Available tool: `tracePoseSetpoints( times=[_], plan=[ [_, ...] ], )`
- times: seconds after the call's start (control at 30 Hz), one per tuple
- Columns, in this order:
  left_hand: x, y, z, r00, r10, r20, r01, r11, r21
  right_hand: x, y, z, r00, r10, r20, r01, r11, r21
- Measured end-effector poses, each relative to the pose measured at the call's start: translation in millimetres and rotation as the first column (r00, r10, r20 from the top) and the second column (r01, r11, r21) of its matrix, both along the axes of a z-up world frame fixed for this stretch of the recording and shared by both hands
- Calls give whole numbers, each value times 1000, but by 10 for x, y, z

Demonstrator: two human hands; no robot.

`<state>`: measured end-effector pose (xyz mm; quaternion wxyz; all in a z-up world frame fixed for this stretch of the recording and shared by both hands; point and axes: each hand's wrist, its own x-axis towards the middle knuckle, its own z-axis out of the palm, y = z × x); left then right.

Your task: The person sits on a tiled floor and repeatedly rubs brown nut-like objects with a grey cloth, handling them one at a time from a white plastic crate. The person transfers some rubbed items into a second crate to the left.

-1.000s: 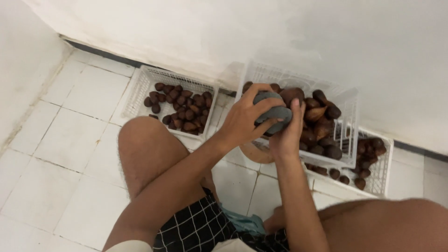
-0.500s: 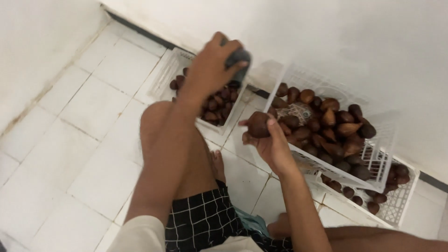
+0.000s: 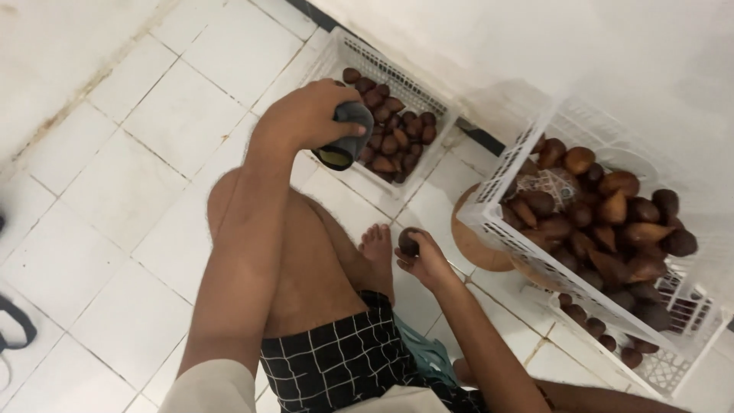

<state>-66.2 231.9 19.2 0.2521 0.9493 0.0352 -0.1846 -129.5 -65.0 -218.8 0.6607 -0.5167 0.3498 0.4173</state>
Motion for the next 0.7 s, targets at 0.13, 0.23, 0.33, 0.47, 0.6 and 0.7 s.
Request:
tracePoseSetpoints(
  times=[0.13,0.23,0.33,0.47,0.6,0.7],
  plan=[
    [-32,172,-18,996,93,-13,-93,994,-50,222,80,-457,994,-45,-95,57,991,120],
    [-56,268,-68,994,113,-9,-114,993,-24,489,333,-257,997,-73,-11,74,981,180],
    [-27,318,-112,983,164,77,-159,985,-71,745,644,186,978,8,209,-43,986,163],
    [81,289,-260,969,157,188,-149,987,-59,980,928,46,955,71,288,-50,996,-78],
    [242,236,-285,939,147,311,-147,989,-25,1257,1108,-442,940,233,247,-152,939,-307],
    [355,258,-406,876,139,462,-163,986,13,1305,1148,-571,947,148,285,-81,969,-233]
  ],
)
